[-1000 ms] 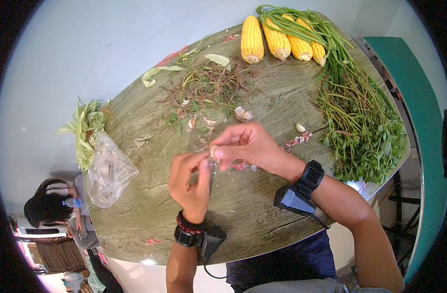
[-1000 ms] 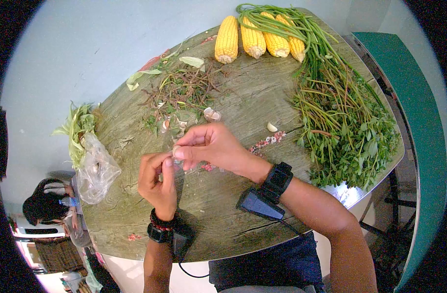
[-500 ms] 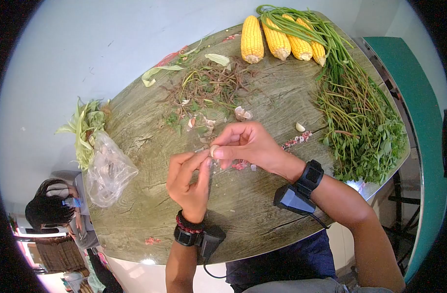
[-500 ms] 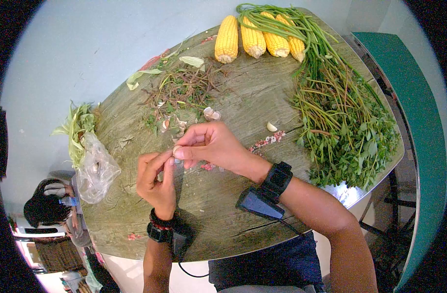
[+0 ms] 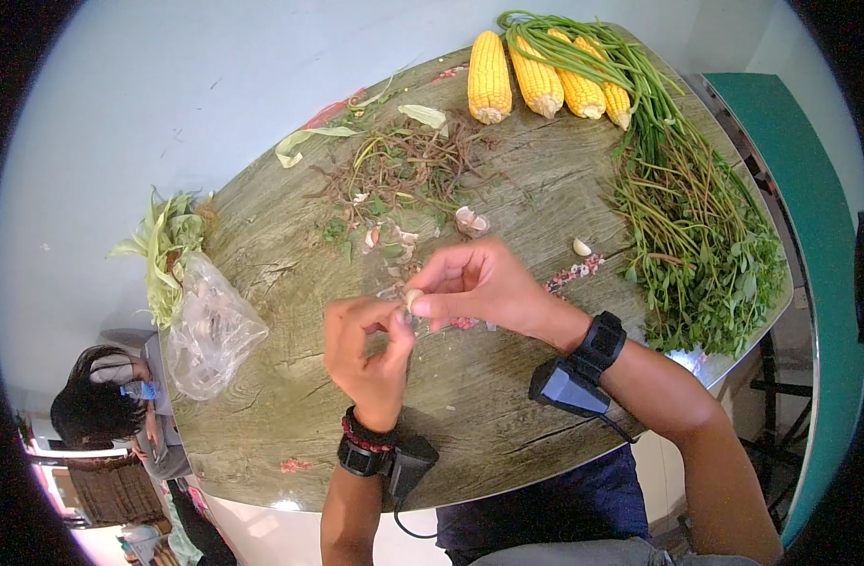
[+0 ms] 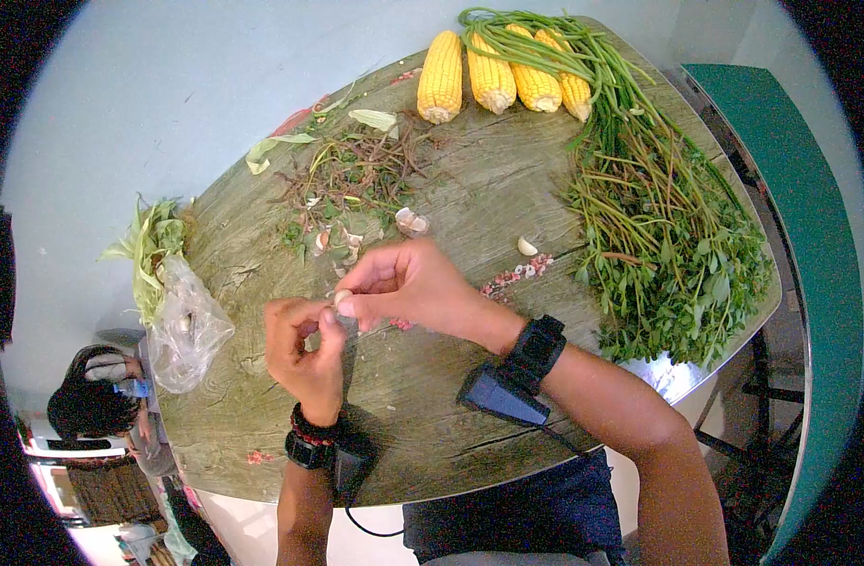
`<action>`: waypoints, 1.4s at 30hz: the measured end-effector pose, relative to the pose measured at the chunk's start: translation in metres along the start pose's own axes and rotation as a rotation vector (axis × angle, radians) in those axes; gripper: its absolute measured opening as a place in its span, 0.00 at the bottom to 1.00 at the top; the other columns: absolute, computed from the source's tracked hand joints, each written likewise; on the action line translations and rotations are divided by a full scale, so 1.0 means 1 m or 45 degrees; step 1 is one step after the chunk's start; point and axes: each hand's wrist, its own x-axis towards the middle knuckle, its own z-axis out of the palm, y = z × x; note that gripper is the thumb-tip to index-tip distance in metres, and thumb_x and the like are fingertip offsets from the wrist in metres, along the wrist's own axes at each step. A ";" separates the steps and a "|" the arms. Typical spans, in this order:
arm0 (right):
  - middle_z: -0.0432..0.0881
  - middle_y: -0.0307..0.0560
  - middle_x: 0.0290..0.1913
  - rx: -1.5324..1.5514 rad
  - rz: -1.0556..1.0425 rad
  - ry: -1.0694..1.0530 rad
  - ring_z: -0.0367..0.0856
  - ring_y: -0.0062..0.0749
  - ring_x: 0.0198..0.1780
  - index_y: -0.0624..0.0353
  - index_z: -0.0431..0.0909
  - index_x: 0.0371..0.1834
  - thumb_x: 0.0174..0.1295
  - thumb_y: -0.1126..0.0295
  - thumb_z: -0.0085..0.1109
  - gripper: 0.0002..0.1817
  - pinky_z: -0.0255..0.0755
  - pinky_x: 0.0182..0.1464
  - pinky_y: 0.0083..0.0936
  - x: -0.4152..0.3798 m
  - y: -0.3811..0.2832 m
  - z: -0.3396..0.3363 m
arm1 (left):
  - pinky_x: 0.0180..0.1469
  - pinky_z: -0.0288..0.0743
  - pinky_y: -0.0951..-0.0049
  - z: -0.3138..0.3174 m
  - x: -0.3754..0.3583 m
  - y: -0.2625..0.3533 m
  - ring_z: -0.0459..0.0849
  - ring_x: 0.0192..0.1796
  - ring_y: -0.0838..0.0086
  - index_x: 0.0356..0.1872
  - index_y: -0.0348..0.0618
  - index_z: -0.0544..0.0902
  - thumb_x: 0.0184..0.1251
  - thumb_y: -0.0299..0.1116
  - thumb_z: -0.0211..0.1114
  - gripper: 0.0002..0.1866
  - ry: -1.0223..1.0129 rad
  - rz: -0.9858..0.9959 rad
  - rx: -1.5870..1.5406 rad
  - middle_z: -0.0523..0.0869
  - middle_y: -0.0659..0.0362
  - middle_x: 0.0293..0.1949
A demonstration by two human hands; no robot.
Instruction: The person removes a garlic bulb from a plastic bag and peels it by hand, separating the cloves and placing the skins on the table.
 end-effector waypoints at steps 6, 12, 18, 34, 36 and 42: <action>0.85 0.38 0.37 0.103 -0.071 -0.067 0.82 0.15 0.35 0.64 0.82 0.45 0.62 0.73 0.66 0.10 0.73 0.33 0.12 0.002 0.008 0.000 | 0.33 0.76 0.78 0.002 0.001 -0.002 0.79 0.34 0.74 0.35 0.38 0.82 0.55 0.17 0.67 0.07 0.079 -0.026 -0.046 0.79 0.57 0.35; 0.85 0.40 0.40 0.068 -0.117 -0.113 0.82 0.18 0.37 0.65 0.82 0.47 0.61 0.77 0.65 0.12 0.76 0.39 0.17 0.003 0.012 -0.001 | 0.38 0.72 0.81 0.001 0.001 -0.001 0.77 0.38 0.77 0.34 0.38 0.79 0.60 0.20 0.64 0.04 0.067 -0.083 -0.025 0.75 0.60 0.38; 0.85 0.42 0.41 0.034 -0.052 -0.134 0.83 0.20 0.39 0.67 0.82 0.50 0.60 0.79 0.65 0.15 0.77 0.43 0.18 0.000 0.007 -0.001 | 0.36 0.73 0.80 0.002 0.002 -0.006 0.76 0.37 0.79 0.34 0.38 0.79 0.63 0.22 0.63 0.02 0.157 -0.203 -0.042 0.75 0.61 0.37; 0.86 0.41 0.45 0.110 0.075 -0.008 0.84 0.17 0.40 0.61 0.77 0.58 0.66 0.68 0.61 0.18 0.74 0.33 0.10 0.000 -0.003 0.000 | 0.36 0.73 0.83 0.005 0.004 -0.006 0.77 0.36 0.81 0.37 0.38 0.81 0.57 0.17 0.68 0.08 0.011 -0.321 -0.076 0.77 0.62 0.37; 0.86 0.38 0.43 0.079 0.042 0.000 0.84 0.15 0.38 0.58 0.78 0.55 0.66 0.64 0.62 0.17 0.70 0.28 0.09 0.000 0.000 -0.001 | 0.37 0.72 0.83 0.006 0.004 -0.002 0.77 0.37 0.81 0.39 0.39 0.81 0.57 0.17 0.67 0.10 0.041 -0.273 -0.107 0.77 0.62 0.37; 0.86 0.38 0.41 0.110 -0.016 0.031 0.84 0.16 0.37 0.59 0.81 0.50 0.64 0.64 0.64 0.14 0.73 0.30 0.10 0.003 0.005 -0.002 | 0.37 0.71 0.80 -0.001 0.004 0.001 0.76 0.37 0.77 0.41 0.38 0.83 0.52 0.15 0.69 0.14 -0.036 0.075 0.016 0.77 0.58 0.38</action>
